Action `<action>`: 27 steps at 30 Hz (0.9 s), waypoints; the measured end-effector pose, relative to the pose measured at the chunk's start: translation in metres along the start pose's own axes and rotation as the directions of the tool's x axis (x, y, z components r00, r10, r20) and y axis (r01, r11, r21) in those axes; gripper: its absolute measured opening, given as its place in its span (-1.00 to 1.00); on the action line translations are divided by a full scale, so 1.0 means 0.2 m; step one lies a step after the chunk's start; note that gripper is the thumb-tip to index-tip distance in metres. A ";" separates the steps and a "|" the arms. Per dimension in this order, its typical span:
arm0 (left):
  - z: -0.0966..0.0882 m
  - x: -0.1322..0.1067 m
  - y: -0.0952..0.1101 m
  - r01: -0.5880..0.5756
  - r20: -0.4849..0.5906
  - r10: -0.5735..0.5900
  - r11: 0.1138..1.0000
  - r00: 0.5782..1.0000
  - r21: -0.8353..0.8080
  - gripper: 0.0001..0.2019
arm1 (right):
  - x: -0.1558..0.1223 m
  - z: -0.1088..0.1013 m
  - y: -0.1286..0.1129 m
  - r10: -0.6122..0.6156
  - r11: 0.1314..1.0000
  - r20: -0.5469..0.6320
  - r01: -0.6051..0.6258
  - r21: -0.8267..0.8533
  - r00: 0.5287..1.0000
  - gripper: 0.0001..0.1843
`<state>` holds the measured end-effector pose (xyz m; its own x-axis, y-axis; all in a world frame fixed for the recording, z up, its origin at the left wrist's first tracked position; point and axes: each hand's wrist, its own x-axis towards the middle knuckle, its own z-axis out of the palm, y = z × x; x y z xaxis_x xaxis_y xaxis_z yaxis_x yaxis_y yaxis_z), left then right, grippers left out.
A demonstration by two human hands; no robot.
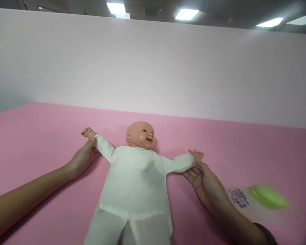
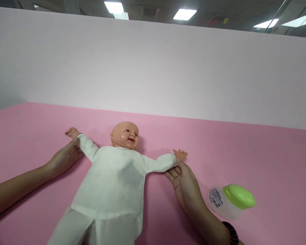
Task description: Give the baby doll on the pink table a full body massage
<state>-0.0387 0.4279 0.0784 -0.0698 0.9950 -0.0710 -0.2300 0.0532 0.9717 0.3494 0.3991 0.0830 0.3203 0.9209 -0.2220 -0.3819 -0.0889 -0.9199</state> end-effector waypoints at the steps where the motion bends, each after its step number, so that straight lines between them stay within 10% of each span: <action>1: 0.00 0.00 0.00 -0.012 0.017 0.012 1.000 1.000 0.014 -0.56 | 0.01 0.00 0.00 0.006 1.000 -0.004 -0.006 0.012 1.000 -0.49; 11: 0.04 -0.09 -0.01 -0.203 0.061 0.194 0.921 0.979 0.333 -0.40 | -0.08 -0.02 0.03 -0.277 0.914 0.123 0.301 -0.271 0.953 -0.29; 13: 0.04 -0.11 -0.01 -0.314 0.138 0.282 0.849 0.949 0.425 -0.38 | -0.09 -0.04 0.06 -0.469 0.783 0.262 0.534 -0.318 0.844 -0.29; 16: 0.01 -0.14 -0.04 -0.505 0.332 0.381 0.666 0.863 0.549 -0.52 | -0.09 -0.07 0.11 -0.651 0.426 0.532 0.840 -0.335 0.542 -0.38; 20: -0.01 -0.15 -0.06 -0.798 0.658 0.452 0.335 0.602 0.501 -0.53 | -0.11 -0.09 0.14 -0.556 -0.062 0.819 0.975 -0.213 0.144 -0.35; 22: 0.01 -0.16 -0.06 -0.853 0.725 0.450 0.268 0.522 0.449 -0.48 | -0.12 -0.09 0.13 -0.503 -0.188 0.863 0.968 -0.166 0.051 -0.34; 27: 0.01 -0.16 -0.05 -0.872 0.746 0.452 0.238 0.490 0.428 -0.37 | -0.12 -0.08 0.12 -0.455 -0.308 0.888 0.947 -0.090 -0.064 -0.43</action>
<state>-0.0311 0.3958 0.0709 0.5855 0.5739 0.5725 0.4220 -0.8188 0.3893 0.3459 0.3688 0.0622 -0.6170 0.3187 0.7195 0.4989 0.8655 0.0445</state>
